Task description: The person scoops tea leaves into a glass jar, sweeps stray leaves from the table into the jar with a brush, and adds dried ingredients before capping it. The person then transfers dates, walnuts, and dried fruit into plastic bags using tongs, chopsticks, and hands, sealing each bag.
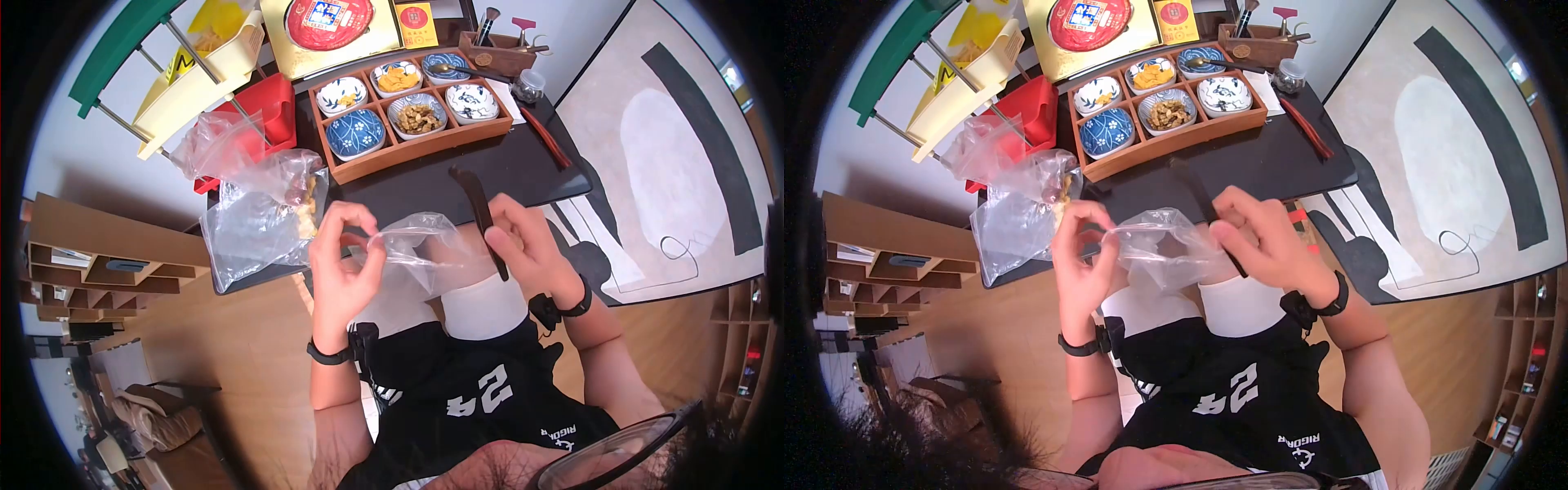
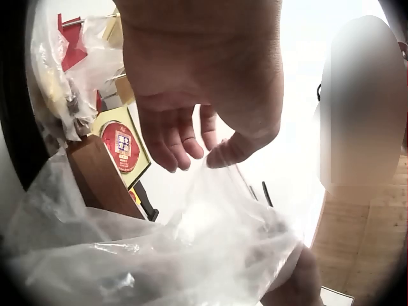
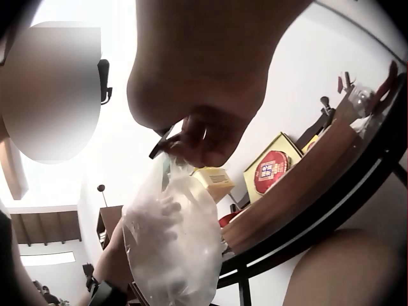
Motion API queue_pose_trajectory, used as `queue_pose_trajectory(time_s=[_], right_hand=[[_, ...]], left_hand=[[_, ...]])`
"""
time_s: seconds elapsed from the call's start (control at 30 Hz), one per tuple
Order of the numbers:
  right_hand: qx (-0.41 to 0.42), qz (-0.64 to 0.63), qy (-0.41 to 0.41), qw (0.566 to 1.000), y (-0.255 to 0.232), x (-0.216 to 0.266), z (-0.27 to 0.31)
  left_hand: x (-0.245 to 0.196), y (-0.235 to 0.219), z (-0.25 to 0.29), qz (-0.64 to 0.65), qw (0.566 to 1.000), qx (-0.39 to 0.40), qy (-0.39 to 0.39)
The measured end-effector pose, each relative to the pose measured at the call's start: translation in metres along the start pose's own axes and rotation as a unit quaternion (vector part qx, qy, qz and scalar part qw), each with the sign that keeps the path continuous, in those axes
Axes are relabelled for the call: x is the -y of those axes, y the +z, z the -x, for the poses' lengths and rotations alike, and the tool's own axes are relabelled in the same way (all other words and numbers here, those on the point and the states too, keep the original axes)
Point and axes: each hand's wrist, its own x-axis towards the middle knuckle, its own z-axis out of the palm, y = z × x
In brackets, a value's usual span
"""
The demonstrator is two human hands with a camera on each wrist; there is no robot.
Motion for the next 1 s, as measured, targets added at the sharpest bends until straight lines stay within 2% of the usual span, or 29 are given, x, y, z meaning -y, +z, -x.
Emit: queue_pose_trajectory(time_s=[0.03,0.1,0.13,0.17,0.23,0.4,0.47,0.6,0.7,0.77,0.83,0.9,0.93,0.97,1.0], right_hand=[[-0.024,-0.033,0.054,0.998,0.002,-0.008,-0.001],[-0.012,-0.026,0.068,0.997,-0.001,-0.023,-0.001],[-0.034,-0.083,0.087,0.992,-0.001,-0.028,0.001],[-0.057,-0.14,0.107,0.983,-0.001,-0.031,0.001],[-0.064,-0.148,0.097,0.982,-0.001,-0.035,-0.001],[-0.065,-0.216,0.11,0.968,-0.002,-0.038,-0.003],[-0.067,-0.222,0.106,0.967,0.0,-0.039,-0.002],[-0.083,-0.218,0.101,0.967,0.004,-0.039,0.0],[-0.077,-0.222,0.105,0.966,0.005,-0.044,0.003],[-0.087,-0.224,0.106,0.965,0.007,-0.043,0.004],[-0.095,-0.224,0.103,0.964,0.01,-0.041,0.005],[-0.109,-0.143,0.104,0.978,0.014,-0.036,0.009],[-0.123,-0.073,0.074,0.987,0.018,-0.035,0.013],[-0.125,-0.071,0.074,0.987,0.018,-0.036,0.015],[-0.12,-0.019,0.036,0.992,0.017,-0.036,0.017]], left_hand=[[0.0,-0.001,-0.001,0.0,1.0,-0.001,0.002],[0.003,-0.003,-0.001,-0.058,0.989,0.062,0.121],[0.005,-0.003,-0.002,-0.08,0.976,0.102,0.176],[0.001,-0.002,-0.001,-0.083,0.969,0.146,0.179],[-0.005,0.001,-0.001,-0.108,0.951,0.193,0.215],[0.0,0.009,-0.001,-0.168,0.925,0.214,0.266],[-0.006,0.011,-0.002,-0.209,0.891,0.23,0.331],[-0.021,0.008,0.007,-0.228,0.887,0.238,0.323],[-0.011,0.005,0.016,-0.268,0.869,0.212,0.357],[-0.003,0.002,0.018,-0.341,0.833,0.217,0.377],[0.007,-0.006,0.018,-0.322,0.849,0.212,0.36],[0.009,-0.013,0.017,-0.301,0.863,0.207,0.348],[0.008,-0.018,0.025,-0.258,0.895,0.183,0.315],[0.006,-0.022,0.034,-0.215,0.922,0.158,0.28],[-0.002,-0.023,0.041,-0.183,0.942,0.105,0.261]])
